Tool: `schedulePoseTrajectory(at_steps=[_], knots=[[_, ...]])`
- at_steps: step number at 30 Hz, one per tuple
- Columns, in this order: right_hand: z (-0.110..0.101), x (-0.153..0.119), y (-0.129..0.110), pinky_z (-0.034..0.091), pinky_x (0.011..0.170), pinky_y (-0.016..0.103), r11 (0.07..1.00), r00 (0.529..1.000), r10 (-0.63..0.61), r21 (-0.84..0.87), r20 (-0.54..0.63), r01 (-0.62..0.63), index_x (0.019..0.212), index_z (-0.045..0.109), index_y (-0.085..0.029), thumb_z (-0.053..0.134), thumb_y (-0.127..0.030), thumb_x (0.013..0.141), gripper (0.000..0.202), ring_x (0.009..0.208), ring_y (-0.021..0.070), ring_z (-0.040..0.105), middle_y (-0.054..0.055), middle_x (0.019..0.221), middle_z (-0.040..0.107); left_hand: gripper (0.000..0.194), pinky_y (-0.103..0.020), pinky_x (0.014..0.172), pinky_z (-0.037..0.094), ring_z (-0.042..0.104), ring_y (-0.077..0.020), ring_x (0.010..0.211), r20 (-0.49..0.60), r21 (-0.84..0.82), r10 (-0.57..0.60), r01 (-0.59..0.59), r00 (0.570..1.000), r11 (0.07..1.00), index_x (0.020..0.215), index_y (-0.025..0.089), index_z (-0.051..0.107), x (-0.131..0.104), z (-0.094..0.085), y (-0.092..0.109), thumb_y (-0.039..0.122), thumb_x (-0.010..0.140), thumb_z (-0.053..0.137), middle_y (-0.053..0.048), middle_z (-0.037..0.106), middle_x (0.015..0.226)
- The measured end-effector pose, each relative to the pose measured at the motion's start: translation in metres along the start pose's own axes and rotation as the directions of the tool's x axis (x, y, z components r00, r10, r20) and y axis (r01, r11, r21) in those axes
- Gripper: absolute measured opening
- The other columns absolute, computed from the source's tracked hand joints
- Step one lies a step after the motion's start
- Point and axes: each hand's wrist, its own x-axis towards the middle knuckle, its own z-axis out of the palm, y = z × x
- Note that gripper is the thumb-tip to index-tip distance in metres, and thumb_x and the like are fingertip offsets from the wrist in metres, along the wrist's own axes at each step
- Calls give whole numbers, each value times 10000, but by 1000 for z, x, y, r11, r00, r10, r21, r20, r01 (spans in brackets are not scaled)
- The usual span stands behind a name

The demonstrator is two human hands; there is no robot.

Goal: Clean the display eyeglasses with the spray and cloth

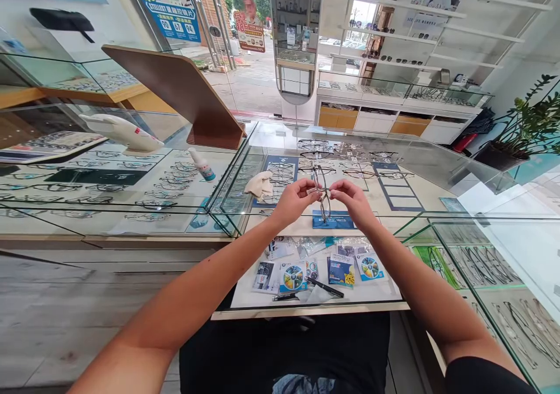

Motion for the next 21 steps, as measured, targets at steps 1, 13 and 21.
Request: schedulePoseTrajectory(at_steps=[1,13,21], knots=[[0,1,3,520,844,342,1000,1000,12,-25,14,-12,874,787,-255,946,-449,755,278,838,181,645,0,862,744,575,-361,852,641,783,-250,974,-6,0,7,-7,1000,1000,1075,174,745,0,0,0,588,743,967,-109,818,1090],[2,1,12,555,908,396,997,991,78,-2,106,-79,861,790,-255,986,-640,700,461,878,211,666,17,874,767,477,-337,854,611,758,-205,930,2,45,57,-57,998,997,1113,161,776,-3,3,-5,519,823,900,-108,809,1121],[3,1,15,550,901,390,997,990,79,-4,114,-79,852,778,-242,972,-639,727,460,872,205,669,17,859,762,501,-371,899,650,794,-250,1030,-2,88,59,-58,998,994,1102,173,779,-4,1,-3,555,805,911,-126,834,1193]])
